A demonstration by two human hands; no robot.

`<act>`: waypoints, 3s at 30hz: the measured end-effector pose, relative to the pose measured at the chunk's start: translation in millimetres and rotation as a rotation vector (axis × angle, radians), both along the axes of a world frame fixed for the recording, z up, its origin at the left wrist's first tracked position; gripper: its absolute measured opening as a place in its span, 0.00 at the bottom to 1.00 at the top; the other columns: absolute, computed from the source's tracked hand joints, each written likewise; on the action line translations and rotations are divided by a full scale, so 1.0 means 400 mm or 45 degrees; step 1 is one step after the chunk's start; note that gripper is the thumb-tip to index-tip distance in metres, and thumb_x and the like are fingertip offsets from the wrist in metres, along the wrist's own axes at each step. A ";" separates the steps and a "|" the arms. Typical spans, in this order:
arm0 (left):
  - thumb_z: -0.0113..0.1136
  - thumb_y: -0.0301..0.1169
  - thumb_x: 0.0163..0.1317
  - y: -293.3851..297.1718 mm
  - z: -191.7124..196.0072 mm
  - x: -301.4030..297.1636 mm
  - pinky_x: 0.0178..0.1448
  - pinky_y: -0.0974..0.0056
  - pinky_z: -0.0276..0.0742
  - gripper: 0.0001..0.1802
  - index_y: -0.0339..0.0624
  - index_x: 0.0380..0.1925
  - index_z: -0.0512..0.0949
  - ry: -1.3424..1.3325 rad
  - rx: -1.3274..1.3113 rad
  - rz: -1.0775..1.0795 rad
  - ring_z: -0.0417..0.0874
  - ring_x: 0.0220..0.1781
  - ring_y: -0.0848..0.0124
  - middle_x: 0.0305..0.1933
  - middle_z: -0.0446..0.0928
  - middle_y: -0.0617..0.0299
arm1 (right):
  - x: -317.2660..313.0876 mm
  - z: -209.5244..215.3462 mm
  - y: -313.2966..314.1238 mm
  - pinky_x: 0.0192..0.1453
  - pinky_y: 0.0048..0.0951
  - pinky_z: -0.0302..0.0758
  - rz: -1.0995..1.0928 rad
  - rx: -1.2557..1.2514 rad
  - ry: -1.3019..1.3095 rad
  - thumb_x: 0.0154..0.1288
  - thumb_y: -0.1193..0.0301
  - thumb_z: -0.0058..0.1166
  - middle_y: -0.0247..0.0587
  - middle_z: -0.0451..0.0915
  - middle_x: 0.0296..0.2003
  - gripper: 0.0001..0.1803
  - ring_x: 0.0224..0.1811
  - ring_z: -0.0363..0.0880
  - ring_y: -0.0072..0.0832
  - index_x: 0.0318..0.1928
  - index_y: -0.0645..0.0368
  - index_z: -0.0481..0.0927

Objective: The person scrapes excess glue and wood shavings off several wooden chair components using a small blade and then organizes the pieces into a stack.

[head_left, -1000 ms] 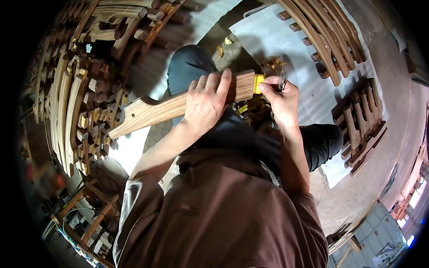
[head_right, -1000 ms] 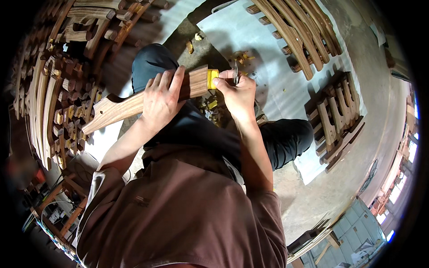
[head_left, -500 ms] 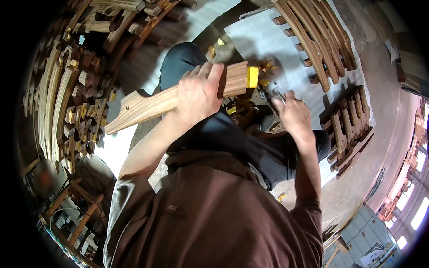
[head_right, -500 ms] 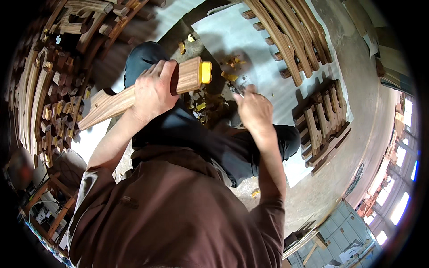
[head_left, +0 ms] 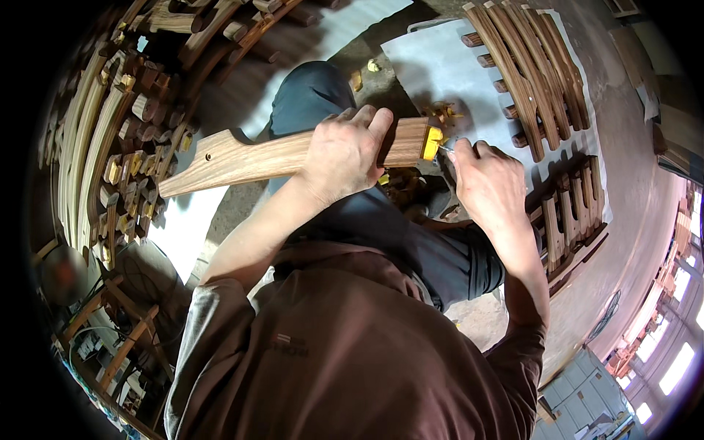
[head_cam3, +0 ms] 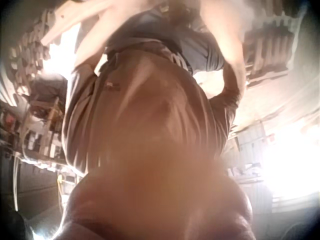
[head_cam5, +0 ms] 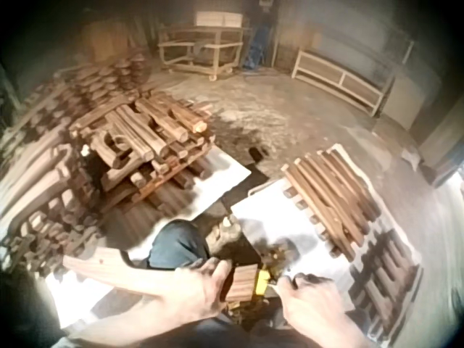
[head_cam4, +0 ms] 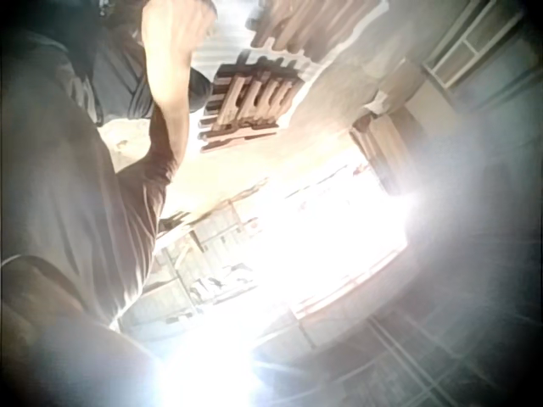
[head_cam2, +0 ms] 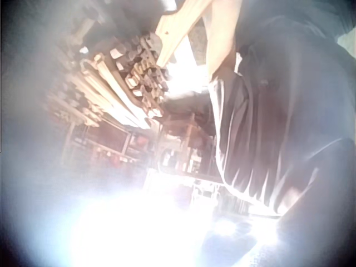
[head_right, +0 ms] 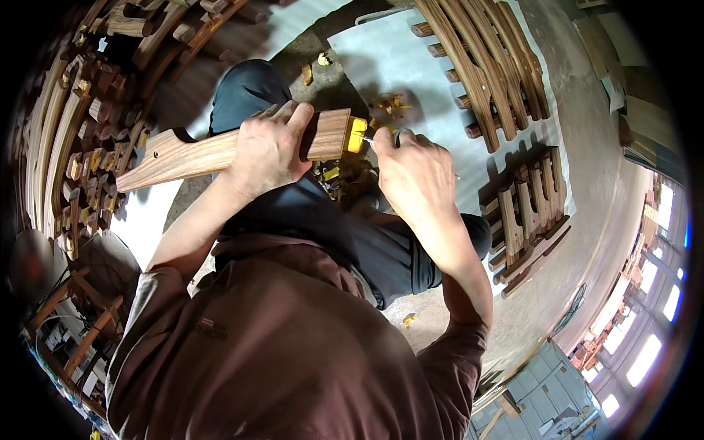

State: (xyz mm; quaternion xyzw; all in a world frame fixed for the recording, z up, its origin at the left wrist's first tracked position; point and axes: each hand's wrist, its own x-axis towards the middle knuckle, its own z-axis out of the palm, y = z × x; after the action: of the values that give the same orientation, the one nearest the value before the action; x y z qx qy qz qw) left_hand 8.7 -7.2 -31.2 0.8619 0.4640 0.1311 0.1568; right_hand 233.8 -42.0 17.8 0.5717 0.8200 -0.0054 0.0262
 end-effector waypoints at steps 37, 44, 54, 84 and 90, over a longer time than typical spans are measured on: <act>0.63 0.32 0.47 0.001 -0.026 -0.025 0.42 0.53 0.79 0.28 0.40 0.52 0.73 -0.173 -0.229 -0.504 0.82 0.37 0.45 0.37 0.80 0.46 | 0.000 -0.184 -0.026 0.28 0.35 0.78 0.752 0.683 0.527 0.53 0.65 0.56 0.36 0.81 0.23 0.10 0.29 0.82 0.35 0.18 0.52 0.80; 0.59 0.43 0.59 0.003 -0.029 -0.030 0.39 0.58 0.80 0.24 0.40 0.50 0.78 0.074 0.071 -0.520 0.83 0.37 0.54 0.42 0.81 0.53 | -0.012 -0.224 -0.050 0.23 0.37 0.75 0.665 0.826 0.831 0.48 0.62 0.58 0.36 0.76 0.17 0.13 0.23 0.80 0.38 0.14 0.53 0.75; 0.67 0.29 0.43 -0.010 -0.048 -0.019 0.41 0.45 0.77 0.31 0.43 0.52 0.70 0.127 -0.056 -0.312 0.81 0.39 0.38 0.35 0.80 0.40 | -0.083 -0.304 0.005 0.29 0.44 0.76 -0.693 0.289 1.315 0.39 0.67 0.59 0.56 0.78 0.21 0.13 0.26 0.80 0.50 0.18 0.67 0.77; 0.71 0.43 0.46 0.054 -0.195 -0.057 0.39 0.47 0.79 0.34 0.48 0.53 0.70 0.107 0.214 -0.001 0.84 0.38 0.47 0.41 0.82 0.53 | -0.076 -0.154 -0.153 0.21 0.27 0.69 -0.620 -0.011 2.487 0.55 0.79 0.56 0.35 0.73 0.14 0.06 0.15 0.73 0.23 0.25 0.67 0.74; 0.60 0.49 0.64 0.020 -0.096 0.029 0.37 0.55 0.82 0.23 0.45 0.51 0.80 0.414 1.032 -0.238 0.83 0.37 0.51 0.46 0.82 0.60 | 0.025 -0.157 -0.127 0.30 0.39 0.74 -0.861 0.441 1.678 0.48 0.73 0.63 0.50 0.79 0.21 0.07 0.25 0.80 0.45 0.26 0.63 0.80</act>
State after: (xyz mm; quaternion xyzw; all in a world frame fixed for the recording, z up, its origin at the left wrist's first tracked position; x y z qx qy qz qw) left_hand 20.5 0.6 -69.5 0.9014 0.3139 0.1505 -0.2576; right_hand 243.7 -92.7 -45.1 0.6665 0.4352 -0.2247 -0.5621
